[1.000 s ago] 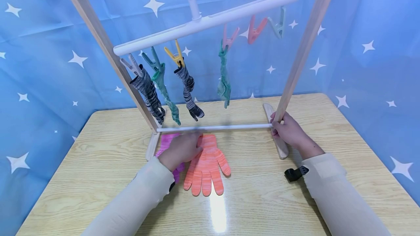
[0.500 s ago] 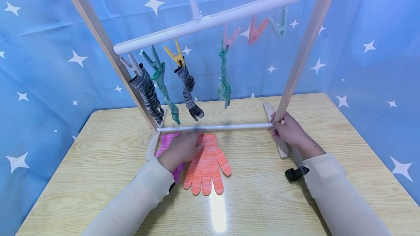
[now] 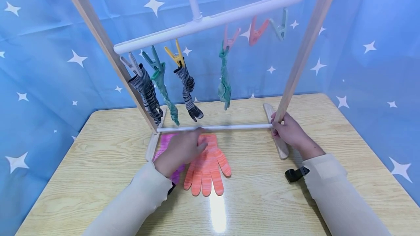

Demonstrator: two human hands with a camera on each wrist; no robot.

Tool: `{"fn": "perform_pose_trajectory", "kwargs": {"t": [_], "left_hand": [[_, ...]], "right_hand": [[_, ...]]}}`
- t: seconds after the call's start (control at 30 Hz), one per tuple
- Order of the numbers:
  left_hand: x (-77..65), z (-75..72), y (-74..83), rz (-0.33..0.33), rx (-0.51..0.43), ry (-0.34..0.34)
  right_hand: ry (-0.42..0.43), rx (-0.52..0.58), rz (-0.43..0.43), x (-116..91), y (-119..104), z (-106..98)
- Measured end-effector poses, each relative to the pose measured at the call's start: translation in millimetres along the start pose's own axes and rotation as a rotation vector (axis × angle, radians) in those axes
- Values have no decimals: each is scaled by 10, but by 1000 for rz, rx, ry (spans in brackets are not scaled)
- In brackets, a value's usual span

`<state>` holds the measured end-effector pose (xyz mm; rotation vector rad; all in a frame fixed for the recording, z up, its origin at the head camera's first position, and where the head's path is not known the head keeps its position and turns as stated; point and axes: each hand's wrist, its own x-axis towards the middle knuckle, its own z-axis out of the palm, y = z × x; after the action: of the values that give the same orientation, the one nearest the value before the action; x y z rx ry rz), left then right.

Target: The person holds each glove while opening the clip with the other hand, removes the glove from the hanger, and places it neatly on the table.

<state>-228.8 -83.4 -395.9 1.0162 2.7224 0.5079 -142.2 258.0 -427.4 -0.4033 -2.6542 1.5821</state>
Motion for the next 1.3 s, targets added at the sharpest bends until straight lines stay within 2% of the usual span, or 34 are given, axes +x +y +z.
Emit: {"fn": "perform_pose_trajectory", "kwargs": {"t": [0.1, 0.2, 0.33, 0.53, 0.7, 0.83, 1.03, 1.17, 1.3], "left_hand": [[-51, -55, 58, 2, -50, -1], [-93, -107, 123, 10, -88, 37], [-148, -164, 217, 44, -159, 163], [-204, -257, 415, 141, -318, 347], [-207, -328, 536, 213, -367, 457], [-187, -348, 587, 261, -443, 537], [-133, -374, 630, 296, -495, 657], [-86, -402, 660, 302, -514, 703], [-35, -418, 697, 302, -533, 697]], "right_hand": [[5, -14, 0, 4, 9, -5], [7, -26, 2, 12, 18, -7], [1, -20, 0, 26, 23, -4], [8, -25, -3, 22, 28, -5], [2, -24, -9, 10, 24, 3], [-4, -10, -19, 12, 19, 16], [-3, -6, -15, 23, 36, 27], [1, 4, -18, 27, 45, 28], [12, -2, -27, 12, 46, 20]]}}
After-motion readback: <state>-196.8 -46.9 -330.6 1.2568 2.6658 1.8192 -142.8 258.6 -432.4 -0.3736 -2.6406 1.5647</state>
